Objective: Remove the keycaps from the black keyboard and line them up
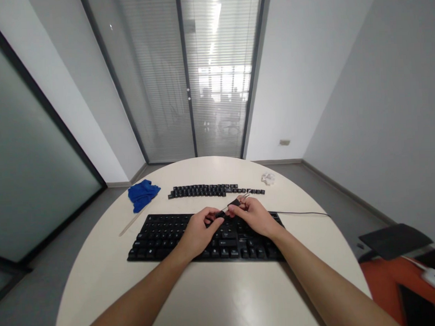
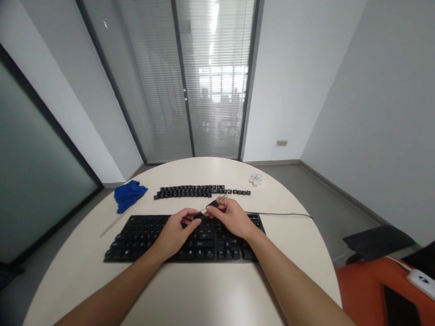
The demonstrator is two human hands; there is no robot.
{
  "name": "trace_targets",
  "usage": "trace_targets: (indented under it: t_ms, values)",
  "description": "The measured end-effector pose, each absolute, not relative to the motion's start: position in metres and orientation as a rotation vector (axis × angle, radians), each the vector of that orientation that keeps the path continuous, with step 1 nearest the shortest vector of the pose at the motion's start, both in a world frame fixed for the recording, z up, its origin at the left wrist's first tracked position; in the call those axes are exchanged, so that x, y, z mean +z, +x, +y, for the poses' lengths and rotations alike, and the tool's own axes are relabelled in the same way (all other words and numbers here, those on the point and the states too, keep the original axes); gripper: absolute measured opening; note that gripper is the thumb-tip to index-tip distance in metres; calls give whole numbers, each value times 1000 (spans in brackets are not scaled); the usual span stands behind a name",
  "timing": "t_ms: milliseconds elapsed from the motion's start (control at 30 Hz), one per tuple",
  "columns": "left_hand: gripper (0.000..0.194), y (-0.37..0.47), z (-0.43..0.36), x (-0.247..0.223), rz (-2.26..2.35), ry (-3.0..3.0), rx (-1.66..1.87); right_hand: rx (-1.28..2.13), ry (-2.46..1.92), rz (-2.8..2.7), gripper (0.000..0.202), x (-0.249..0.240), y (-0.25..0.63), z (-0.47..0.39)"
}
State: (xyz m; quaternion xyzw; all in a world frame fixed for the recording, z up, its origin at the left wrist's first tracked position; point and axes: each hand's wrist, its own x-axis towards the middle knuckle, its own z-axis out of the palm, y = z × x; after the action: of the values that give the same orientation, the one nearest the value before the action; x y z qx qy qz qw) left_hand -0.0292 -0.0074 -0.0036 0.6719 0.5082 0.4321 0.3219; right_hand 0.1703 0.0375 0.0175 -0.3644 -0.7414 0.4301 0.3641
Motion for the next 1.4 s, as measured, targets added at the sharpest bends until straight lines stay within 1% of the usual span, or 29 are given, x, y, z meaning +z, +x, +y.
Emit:
trace_targets:
  t_ms: [133, 300, 533, 767, 1233, 1400]
  values:
    - [20, -32, -6, 0, 1263, 1728, 1079, 1119, -936, -1923, 39, 19, 170, 36]
    - [20, -30, -9, 2, 1299, 1688, 1116, 1018, -924, -1980, 36, 19, 173, 35]
    - [19, -26, -8, -2, 1341, 1659, 1186, 986, -904, -1960, 28, 17, 172, 34]
    - [19, -26, -9, 0, 1350, 1660, 1170, 933, -886, -2012, 26, 22, 174, 32]
    - [18, -27, -11, -1, 1244, 1667, 1206, 1048, -858, -1959, 24, 19, 174, 36]
    - [25, -29, -10, -2, 1237, 1647, 1187, 1064, -876, -1948, 27, 17, 177, 40]
